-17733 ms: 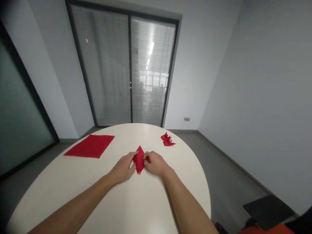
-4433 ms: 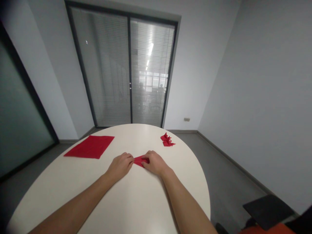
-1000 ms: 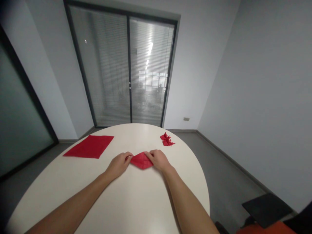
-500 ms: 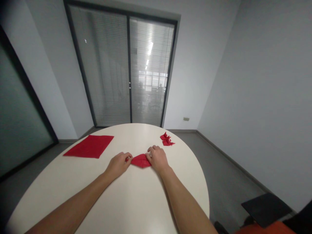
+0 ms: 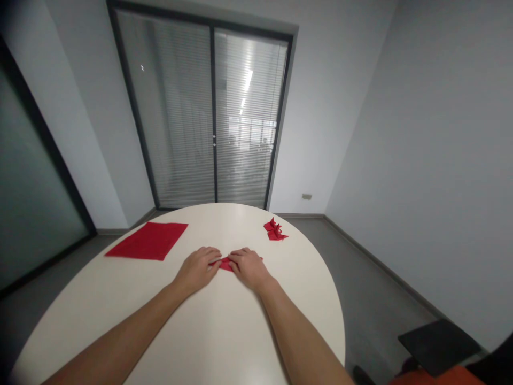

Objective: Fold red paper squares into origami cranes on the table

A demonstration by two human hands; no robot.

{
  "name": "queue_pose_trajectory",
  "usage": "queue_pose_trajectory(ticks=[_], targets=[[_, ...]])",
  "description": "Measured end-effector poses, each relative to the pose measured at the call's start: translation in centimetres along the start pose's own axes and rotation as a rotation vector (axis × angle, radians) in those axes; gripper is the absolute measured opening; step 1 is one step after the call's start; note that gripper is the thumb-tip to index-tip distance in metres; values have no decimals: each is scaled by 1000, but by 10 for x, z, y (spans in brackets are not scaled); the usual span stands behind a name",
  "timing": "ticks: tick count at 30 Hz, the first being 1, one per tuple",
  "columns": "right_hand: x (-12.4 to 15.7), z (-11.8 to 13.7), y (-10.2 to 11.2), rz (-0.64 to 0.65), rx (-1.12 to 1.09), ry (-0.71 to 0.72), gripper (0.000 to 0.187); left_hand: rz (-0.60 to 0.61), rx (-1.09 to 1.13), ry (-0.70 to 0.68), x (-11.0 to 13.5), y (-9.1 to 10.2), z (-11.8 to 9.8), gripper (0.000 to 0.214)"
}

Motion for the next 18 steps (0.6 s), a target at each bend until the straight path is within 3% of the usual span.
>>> queue_pose_trajectory(ticks=[4, 11, 18], targets=[[3, -5, 0, 17, -44, 11, 39, 110, 38, -127, 1, -5, -11, 25], [12, -8, -18, 218, -77, -107, 68, 149, -22, -96, 0, -1, -13, 27], [11, -13, -24, 277, -85, -153, 64, 151, -74, -41, -1, -3, -9, 24]])
Point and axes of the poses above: each hand's wrist, its own x-axis away from the middle knuckle, its own y-axis out of the back of the hand, z = x × y, the point moved 6 cm from there along -x, towards the middle knuckle, and after that the axes turned 1 degree about -y, right-handed, at the moved point
